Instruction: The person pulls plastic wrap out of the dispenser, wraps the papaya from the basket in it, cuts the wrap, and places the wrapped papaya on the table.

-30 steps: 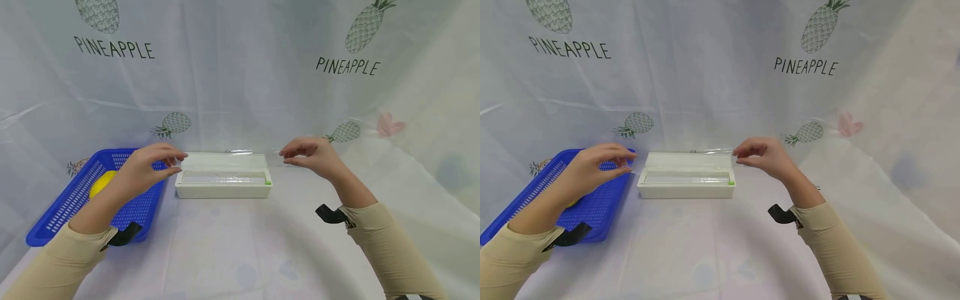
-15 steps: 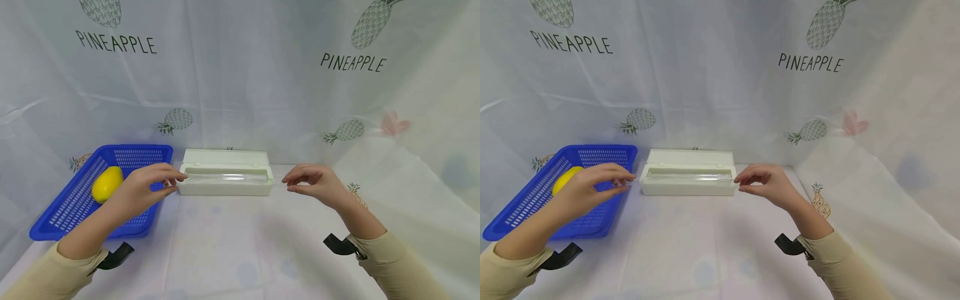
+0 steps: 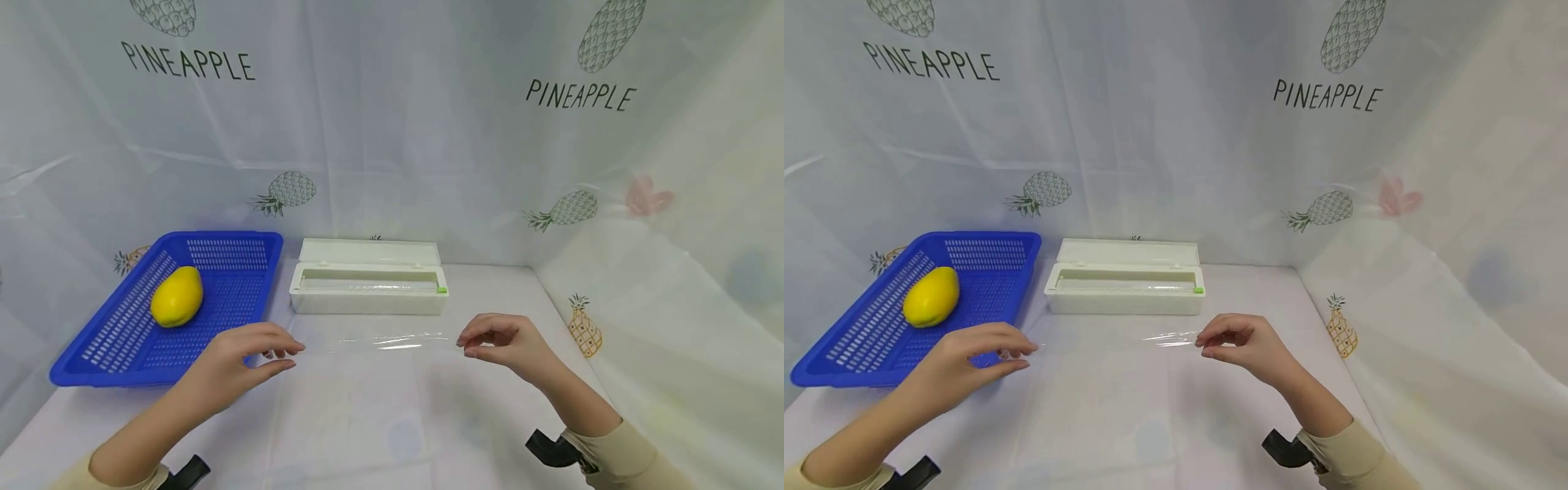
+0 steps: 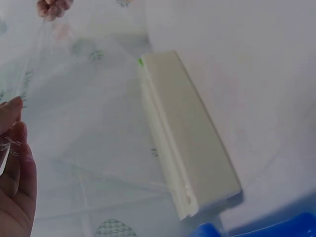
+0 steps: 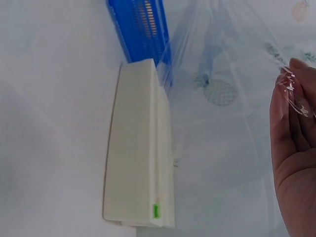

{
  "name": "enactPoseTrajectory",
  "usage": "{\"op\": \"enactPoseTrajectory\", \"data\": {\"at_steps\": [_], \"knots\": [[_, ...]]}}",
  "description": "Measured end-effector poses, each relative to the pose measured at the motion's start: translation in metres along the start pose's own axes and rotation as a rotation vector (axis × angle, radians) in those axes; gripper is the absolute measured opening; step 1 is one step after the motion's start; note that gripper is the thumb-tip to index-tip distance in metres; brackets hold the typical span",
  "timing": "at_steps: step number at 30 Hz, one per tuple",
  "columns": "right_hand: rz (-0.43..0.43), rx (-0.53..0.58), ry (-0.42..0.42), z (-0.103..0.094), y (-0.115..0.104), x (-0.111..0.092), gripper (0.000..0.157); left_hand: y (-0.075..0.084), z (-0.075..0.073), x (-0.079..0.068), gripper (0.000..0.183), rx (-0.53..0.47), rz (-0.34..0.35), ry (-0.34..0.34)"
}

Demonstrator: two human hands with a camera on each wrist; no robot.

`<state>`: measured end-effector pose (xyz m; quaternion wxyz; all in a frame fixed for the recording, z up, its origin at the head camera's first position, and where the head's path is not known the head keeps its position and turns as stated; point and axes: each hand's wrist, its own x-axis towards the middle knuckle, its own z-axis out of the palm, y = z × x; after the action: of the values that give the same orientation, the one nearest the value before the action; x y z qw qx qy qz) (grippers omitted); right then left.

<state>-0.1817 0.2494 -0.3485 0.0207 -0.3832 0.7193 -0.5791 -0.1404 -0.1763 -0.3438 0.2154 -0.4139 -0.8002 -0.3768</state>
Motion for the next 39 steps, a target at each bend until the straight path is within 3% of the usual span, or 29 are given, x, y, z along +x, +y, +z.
{"op": "enactPoseTrajectory", "data": {"at_steps": [6, 10, 15, 18, 22, 26, 32, 36, 39], "knots": [[0.072, 0.056, -0.023, 0.009, 0.009, -0.016, 0.014, 0.0, 0.011, -0.017, 0.054, -0.013, -0.023, -0.042], [0.091, 0.132, -0.063, 0.016, 0.016, -0.026, 0.012, -0.003, 0.015, -0.028, 0.052, -0.034, -0.025, -0.12], [0.174, 0.22, -0.098, 0.023, 0.027, -0.036, 0.028, -0.008, 0.019, -0.04, 0.048, -0.055, -0.116, -0.227], [0.274, 0.182, -0.128, 0.027, 0.034, -0.042, 0.032, -0.013, 0.022, -0.046, 0.045, -0.058, -0.152, -0.257], [0.347, 0.136, -0.193, 0.032, 0.047, -0.048, 0.02, -0.022, 0.028, -0.055, 0.035, -0.07, -0.137, -0.271], [0.349, 0.134, -0.241, 0.035, 0.063, -0.054, 0.01, -0.03, 0.035, -0.064, 0.028, -0.08, -0.104, -0.301], [0.343, 0.167, -0.29, 0.041, 0.083, -0.062, 0.011, -0.042, 0.048, -0.072, 0.027, -0.075, 0.001, -0.372], [0.316, 0.178, -0.32, 0.046, 0.093, -0.065, 0.011, -0.047, 0.055, -0.075, 0.029, -0.061, -0.038, -0.458], [0.331, 0.118, -0.322, 0.05, 0.099, -0.066, 0.01, -0.05, 0.061, -0.076, 0.031, 0.003, -0.038, -0.516]]}}
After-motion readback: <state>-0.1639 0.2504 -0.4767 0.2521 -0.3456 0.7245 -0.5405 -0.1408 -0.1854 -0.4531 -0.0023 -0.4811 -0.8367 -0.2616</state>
